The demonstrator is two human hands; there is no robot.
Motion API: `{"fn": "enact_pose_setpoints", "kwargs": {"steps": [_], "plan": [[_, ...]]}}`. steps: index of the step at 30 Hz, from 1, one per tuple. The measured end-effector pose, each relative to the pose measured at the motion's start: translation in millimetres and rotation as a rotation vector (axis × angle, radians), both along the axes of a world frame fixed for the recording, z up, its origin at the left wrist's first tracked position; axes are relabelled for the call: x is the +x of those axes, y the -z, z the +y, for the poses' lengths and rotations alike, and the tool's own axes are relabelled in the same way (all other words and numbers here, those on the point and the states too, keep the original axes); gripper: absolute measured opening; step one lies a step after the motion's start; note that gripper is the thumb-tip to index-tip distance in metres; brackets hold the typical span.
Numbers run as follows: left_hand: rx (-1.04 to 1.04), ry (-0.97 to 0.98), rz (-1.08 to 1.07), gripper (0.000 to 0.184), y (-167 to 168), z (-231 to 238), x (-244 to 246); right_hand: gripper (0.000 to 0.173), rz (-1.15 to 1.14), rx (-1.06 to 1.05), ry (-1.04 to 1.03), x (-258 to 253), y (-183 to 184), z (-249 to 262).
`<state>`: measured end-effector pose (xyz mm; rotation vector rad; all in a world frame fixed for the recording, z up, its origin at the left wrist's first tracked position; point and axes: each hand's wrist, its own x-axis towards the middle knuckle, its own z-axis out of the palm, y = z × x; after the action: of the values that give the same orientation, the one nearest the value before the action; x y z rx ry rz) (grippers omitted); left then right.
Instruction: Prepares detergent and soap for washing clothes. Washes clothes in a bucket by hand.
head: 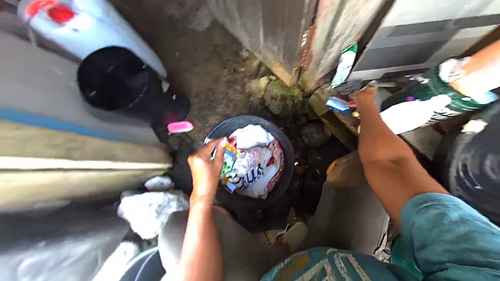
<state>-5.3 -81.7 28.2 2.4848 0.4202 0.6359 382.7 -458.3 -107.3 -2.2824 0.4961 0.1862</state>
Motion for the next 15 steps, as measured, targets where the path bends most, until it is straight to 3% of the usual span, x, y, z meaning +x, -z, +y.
{"fn": "enact_pose_setpoints", "kwargs": {"steps": [3,6,10,13,15], "plan": [[-0.025,-0.012,-0.024,0.027,-1.8,3.1,-2.4,0.070,-0.041,-0.191,-0.030,0.8,-16.1,-0.1],[-0.144,-0.025,-0.089,0.028,1.8,8.1,2.4,0.072,-0.114,-0.234,-0.081,-2.3,-42.5,15.3],[-0.359,0.034,-0.128,0.022,1.9,3.1,6.7,0.055,-0.289,0.172,-0.495,-46.6,-101.9,75.3],[-0.485,0.104,-0.210,0.018,8.1,-2.9,11.2,0.046,-0.239,0.438,-0.956,-125.1,-137.5,140.1],[-0.536,0.156,-0.263,0.016,13.2,-7.5,11.3,0.052,-0.173,0.511,-1.240,-184.2,-138.1,171.2]]}}
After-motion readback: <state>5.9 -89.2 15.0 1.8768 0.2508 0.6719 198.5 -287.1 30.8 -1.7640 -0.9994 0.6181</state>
